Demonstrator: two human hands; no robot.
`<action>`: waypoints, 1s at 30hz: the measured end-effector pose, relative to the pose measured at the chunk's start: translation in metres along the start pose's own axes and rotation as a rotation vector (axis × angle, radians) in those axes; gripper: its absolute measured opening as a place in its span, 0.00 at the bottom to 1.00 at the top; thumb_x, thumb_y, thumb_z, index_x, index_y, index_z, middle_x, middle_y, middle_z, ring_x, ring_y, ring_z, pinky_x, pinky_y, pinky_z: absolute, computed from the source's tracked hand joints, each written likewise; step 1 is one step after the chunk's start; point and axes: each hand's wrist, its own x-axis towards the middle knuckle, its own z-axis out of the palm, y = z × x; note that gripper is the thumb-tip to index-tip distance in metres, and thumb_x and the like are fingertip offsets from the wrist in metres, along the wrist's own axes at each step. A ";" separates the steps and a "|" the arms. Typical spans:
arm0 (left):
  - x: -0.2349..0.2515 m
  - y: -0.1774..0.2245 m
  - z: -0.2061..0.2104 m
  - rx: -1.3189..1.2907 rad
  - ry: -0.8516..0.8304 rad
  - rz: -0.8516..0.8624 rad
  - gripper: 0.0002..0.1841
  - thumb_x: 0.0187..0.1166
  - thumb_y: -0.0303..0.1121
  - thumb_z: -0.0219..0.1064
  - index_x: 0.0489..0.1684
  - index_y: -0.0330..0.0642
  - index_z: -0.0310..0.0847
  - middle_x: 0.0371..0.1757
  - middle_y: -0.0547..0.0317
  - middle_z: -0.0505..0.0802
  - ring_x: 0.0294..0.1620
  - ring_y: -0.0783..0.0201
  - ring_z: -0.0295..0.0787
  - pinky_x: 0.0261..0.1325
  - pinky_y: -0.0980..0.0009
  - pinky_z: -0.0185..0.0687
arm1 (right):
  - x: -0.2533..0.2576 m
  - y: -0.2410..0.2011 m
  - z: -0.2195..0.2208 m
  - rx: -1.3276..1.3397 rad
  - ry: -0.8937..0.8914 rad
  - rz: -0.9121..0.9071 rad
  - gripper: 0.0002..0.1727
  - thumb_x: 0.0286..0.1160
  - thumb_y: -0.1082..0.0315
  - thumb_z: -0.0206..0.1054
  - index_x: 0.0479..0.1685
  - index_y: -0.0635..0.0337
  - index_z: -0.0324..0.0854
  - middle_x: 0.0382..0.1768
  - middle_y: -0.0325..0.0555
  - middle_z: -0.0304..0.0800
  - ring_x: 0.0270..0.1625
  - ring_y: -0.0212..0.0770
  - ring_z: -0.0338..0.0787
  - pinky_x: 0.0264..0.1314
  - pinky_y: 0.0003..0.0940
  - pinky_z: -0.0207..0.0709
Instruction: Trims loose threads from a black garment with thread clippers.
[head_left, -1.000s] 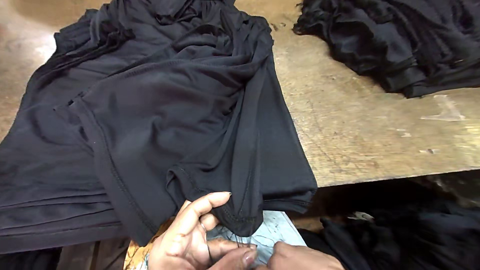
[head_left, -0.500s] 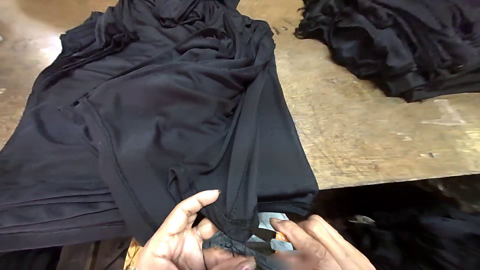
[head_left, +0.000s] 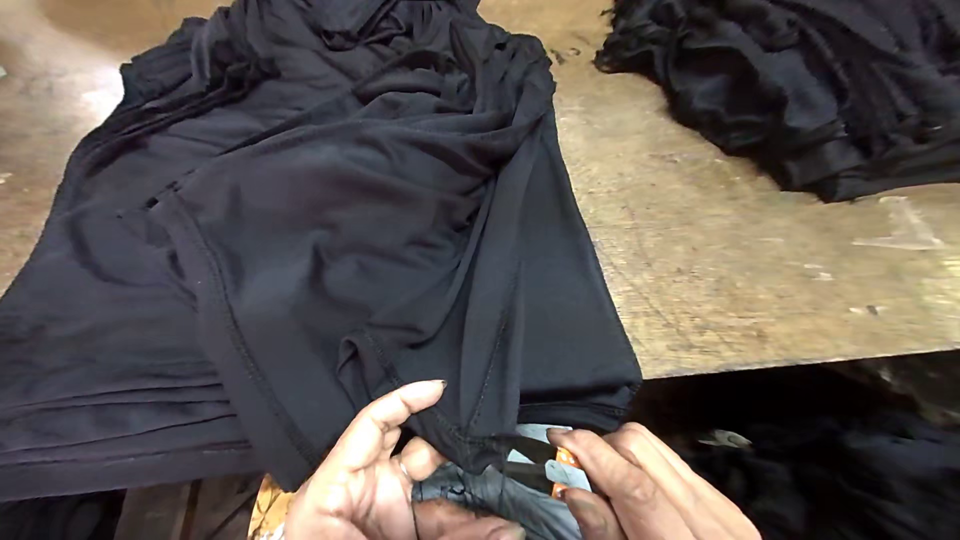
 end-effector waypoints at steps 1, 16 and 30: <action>0.000 0.000 0.000 -0.002 0.000 -0.001 0.42 0.52 0.04 0.77 0.76 0.22 0.67 0.65 0.41 0.88 0.54 0.50 0.96 0.48 0.55 0.99 | 0.000 0.000 0.000 -0.007 -0.001 -0.002 0.23 0.92 0.52 0.50 0.50 0.61 0.85 0.28 0.46 0.78 0.34 0.39 0.78 0.36 0.26 0.71; -0.001 0.000 0.003 -0.050 0.003 -0.072 0.41 0.54 0.06 0.77 0.76 0.22 0.65 0.65 0.42 0.88 0.55 0.52 0.95 0.49 0.55 0.99 | -0.001 0.004 0.001 0.082 0.030 0.013 0.23 0.94 0.53 0.49 0.49 0.62 0.84 0.30 0.47 0.79 0.35 0.37 0.79 0.39 0.24 0.71; -0.003 0.006 0.000 0.023 -0.014 -0.033 0.47 0.52 0.07 0.80 0.80 0.24 0.61 0.71 0.40 0.84 0.59 0.50 0.94 0.46 0.55 0.99 | -0.001 0.013 -0.005 0.032 -0.014 -0.044 0.22 0.92 0.52 0.49 0.45 0.58 0.82 0.26 0.44 0.76 0.32 0.38 0.77 0.34 0.27 0.69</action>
